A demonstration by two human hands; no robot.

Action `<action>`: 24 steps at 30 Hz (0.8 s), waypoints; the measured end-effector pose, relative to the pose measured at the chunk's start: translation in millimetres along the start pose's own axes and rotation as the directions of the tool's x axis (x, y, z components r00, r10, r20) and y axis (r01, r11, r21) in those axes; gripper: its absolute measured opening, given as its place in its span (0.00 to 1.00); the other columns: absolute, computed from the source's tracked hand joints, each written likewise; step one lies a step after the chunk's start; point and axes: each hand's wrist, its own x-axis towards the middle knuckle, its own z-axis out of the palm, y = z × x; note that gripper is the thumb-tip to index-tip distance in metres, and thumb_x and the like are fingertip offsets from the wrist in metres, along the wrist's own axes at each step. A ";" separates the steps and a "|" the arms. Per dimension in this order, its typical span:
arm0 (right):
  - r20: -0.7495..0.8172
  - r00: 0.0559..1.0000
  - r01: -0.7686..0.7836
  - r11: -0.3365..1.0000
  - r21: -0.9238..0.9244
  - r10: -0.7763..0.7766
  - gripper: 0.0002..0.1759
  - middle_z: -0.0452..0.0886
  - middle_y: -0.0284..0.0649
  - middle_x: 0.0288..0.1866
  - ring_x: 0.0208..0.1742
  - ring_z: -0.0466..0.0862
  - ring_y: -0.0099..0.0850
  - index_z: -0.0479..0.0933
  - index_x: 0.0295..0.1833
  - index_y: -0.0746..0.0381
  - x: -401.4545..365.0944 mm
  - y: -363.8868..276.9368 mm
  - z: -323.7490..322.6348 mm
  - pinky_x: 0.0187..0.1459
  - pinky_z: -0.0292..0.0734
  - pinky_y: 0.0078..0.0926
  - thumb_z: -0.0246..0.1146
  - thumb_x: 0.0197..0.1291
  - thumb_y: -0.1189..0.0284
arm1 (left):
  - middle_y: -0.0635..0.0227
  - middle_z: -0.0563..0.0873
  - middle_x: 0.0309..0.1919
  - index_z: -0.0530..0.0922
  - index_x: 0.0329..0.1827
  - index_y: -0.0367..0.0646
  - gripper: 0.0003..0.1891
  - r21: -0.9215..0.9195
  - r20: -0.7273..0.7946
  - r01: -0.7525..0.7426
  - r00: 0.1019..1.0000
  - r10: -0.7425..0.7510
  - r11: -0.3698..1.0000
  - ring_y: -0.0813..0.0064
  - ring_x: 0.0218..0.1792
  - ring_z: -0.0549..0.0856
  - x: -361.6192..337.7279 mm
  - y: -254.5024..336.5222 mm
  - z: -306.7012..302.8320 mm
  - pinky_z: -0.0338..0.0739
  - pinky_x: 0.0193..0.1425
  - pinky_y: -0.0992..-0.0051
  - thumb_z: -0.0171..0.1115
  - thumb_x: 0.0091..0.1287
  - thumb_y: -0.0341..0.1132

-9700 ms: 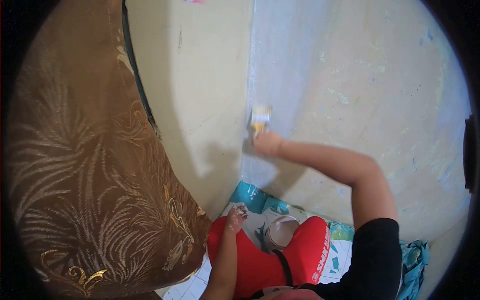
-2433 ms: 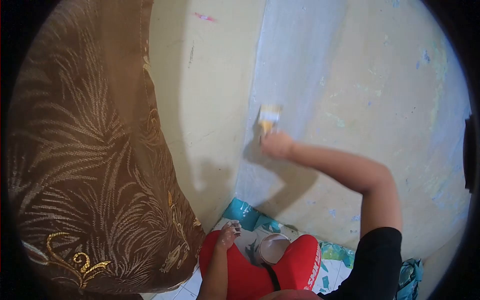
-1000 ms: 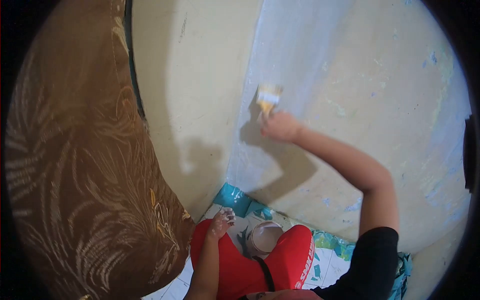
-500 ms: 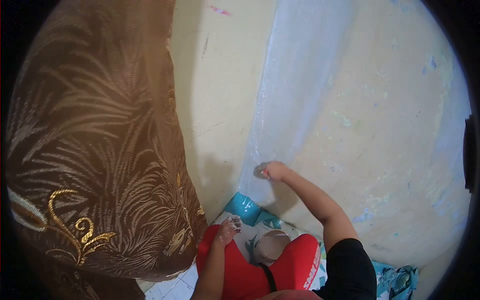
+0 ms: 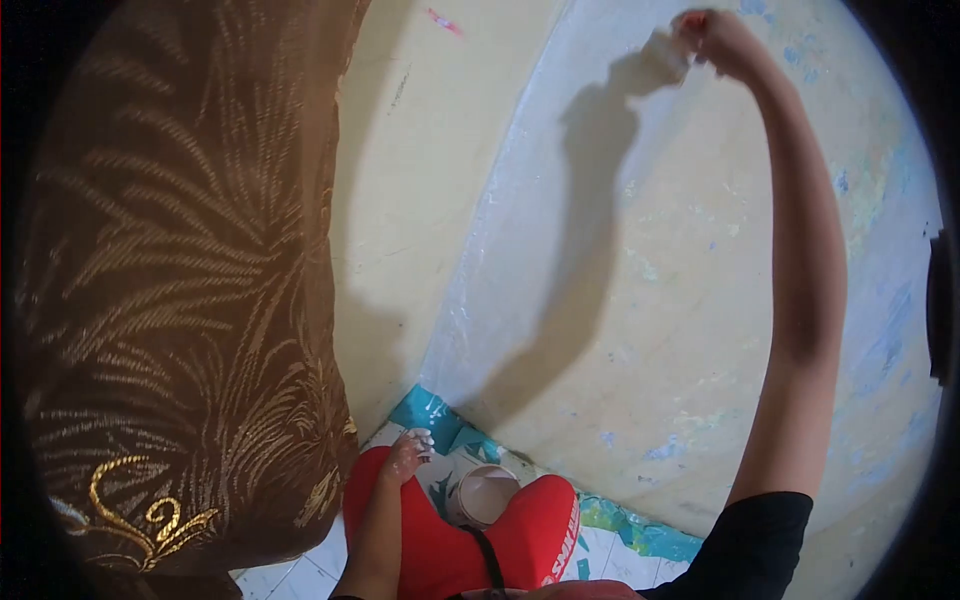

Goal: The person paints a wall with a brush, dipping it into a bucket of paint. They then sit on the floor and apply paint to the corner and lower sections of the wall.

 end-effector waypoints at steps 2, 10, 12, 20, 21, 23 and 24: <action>-0.245 0.969 -0.042 0.972 -0.230 -0.016 0.08 0.82 0.46 0.28 0.23 0.79 0.41 0.79 0.27 0.62 -0.6 -24.0 -28.3 0.28 0.73 0.38 0.55 0.53 0.74 | 0.70 0.81 0.34 0.74 0.46 0.46 0.11 -0.003 -0.094 0.039 0.995 -0.039 0.999 0.72 0.33 0.81 0.2 -0.5 -0.6 0.76 0.37 0.69 0.59 0.60 0.33; -0.490 0.814 0.033 0.867 -0.497 -0.312 0.09 0.80 0.49 0.30 0.31 0.81 0.44 0.78 0.33 0.67 -9.7 -7.8 15.6 0.33 0.75 0.41 0.55 0.55 0.74 | 0.69 0.81 0.36 0.73 0.48 0.46 0.13 -0.024 -0.030 0.038 0.999 -0.039 0.999 0.71 0.36 0.81 -3.0 2.5 -5.5 0.76 0.41 0.69 0.58 0.60 0.32; -0.432 0.870 -0.018 0.860 -0.511 -0.239 0.09 0.81 0.49 0.30 0.31 0.81 0.45 0.79 0.34 0.66 -6.0 2.0 27.8 0.34 0.76 0.41 0.55 0.55 0.73 | 0.68 0.81 0.36 0.73 0.48 0.46 0.13 -0.087 -0.032 0.059 0.998 -0.062 0.994 0.70 0.36 0.81 -2.1 2.6 -6.8 0.76 0.41 0.68 0.58 0.60 0.32; -0.103 0.982 0.118 0.938 -0.327 -0.160 0.15 0.79 0.51 0.28 0.29 0.82 0.49 0.69 0.38 0.64 -92.0 19.5 174.3 0.28 0.78 0.46 0.59 0.56 0.63 | 0.66 0.81 0.39 0.75 0.45 0.46 0.11 -0.132 -0.083 0.132 0.986 -0.143 0.983 0.65 0.38 0.80 4.1 2.7 -14.3 0.75 0.43 0.62 0.53 0.63 0.38; -0.054 0.971 0.190 0.893 -0.408 -0.232 0.18 0.78 0.50 0.25 0.27 0.83 0.45 0.70 0.39 0.68 -118.9 4.3 189.9 0.25 0.79 0.40 0.59 0.55 0.61 | 0.66 0.81 0.39 0.75 0.45 0.46 0.11 -0.123 -0.091 0.139 0.984 -0.150 0.983 0.65 0.38 0.80 2.6 1.9 -13.6 0.75 0.43 0.62 0.53 0.63 0.38; 0.007 0.936 0.318 0.837 -0.446 -0.352 0.28 0.77 0.46 0.24 0.22 0.82 0.36 0.70 0.41 0.72 -167.3 -19.0 230.3 0.19 0.77 0.31 0.61 0.52 0.54 | 0.66 0.81 0.40 0.75 0.45 0.45 0.12 -0.100 -0.092 0.074 0.992 -0.083 0.992 0.65 0.41 0.80 -0.4 2.9 -8.6 0.75 0.45 0.61 0.54 0.62 0.39; 0.064 0.930 0.361 0.870 -0.335 -0.361 0.30 0.77 0.45 0.23 0.22 0.82 0.36 0.70 0.40 0.72 -190.3 -32.0 245.9 0.20 0.77 0.31 0.62 0.50 0.52 | 0.66 0.81 0.40 0.75 0.45 0.45 0.12 -0.094 -0.100 0.076 0.991 -0.085 0.993 0.65 0.41 0.80 0.1 3.7 -9.4 0.75 0.45 0.61 0.54 0.62 0.39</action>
